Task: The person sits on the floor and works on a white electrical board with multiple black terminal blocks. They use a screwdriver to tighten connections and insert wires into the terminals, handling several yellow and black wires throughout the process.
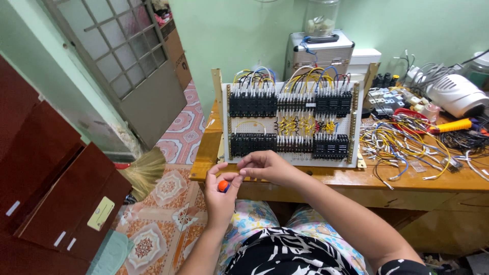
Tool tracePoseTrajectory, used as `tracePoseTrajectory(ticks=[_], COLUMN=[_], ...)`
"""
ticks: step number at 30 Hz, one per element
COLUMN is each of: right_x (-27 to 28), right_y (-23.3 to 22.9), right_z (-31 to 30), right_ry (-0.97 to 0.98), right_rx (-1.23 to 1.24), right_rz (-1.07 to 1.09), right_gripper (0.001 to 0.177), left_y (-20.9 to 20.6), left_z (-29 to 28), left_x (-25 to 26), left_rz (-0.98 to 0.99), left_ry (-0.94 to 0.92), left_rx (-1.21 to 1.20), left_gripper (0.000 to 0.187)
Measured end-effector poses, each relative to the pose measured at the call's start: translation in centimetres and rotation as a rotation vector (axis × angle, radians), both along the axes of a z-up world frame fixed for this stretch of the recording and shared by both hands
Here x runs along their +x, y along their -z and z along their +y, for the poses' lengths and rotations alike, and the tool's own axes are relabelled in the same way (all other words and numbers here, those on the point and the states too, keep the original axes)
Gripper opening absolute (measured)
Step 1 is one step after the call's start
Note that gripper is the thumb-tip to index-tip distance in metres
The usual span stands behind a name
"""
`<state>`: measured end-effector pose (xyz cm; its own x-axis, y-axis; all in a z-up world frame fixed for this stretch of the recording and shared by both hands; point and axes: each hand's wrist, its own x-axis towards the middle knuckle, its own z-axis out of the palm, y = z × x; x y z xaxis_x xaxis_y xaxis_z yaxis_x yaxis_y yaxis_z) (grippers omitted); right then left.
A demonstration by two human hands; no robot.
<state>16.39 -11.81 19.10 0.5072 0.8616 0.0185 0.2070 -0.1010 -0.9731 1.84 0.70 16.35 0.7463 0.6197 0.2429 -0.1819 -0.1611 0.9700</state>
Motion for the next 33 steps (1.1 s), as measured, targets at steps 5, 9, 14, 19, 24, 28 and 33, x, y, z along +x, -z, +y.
tracePoseTrajectory(ticks=[5, 9, 14, 19, 24, 28, 33], right_x=[-0.1, -0.4, 0.0, 0.8, 4.6, 6.6, 6.9], right_y=[3.1, 3.1, 3.3, 0.0, -1.2, 0.5, 0.0], right_z=[-0.1, 0.4, 0.5, 0.4, 1.4, 2.5, 3.3], right_ry=[0.079, 0.153, 0.114, 0.142, 0.316, 0.355, 0.420], right_rx=[0.107, 0.169, 0.162, 0.237, 0.437, 0.456, 0.486], right_rz=[0.363, 0.396, 0.440, 0.310, -0.046, -0.040, -0.046], right_gripper=[0.013, 0.023, 0.019, 0.004, 0.018, 0.020, 0.023], left_y=[1.1, 2.8, 2.4, 3.4, 0.3, -0.7, -1.2], left_z=[0.4, 1.2, 0.9, 1.5, 2.3, 4.3, 5.7], left_x=[0.8, 1.6, 1.6, 1.5, 0.1, -0.1, -0.8], left_rz=[0.007, -0.103, -0.107, -0.154, -0.279, -0.364, -0.330], left_ry=[0.023, 0.094, 0.116, 0.043, 0.116, 0.081, -0.132], left_rx=[-0.033, -0.136, -0.116, 0.141, 0.119, 0.439, 0.640], left_gripper=[0.042, 0.045, 0.041, 0.045, 0.027, 0.022, 0.027])
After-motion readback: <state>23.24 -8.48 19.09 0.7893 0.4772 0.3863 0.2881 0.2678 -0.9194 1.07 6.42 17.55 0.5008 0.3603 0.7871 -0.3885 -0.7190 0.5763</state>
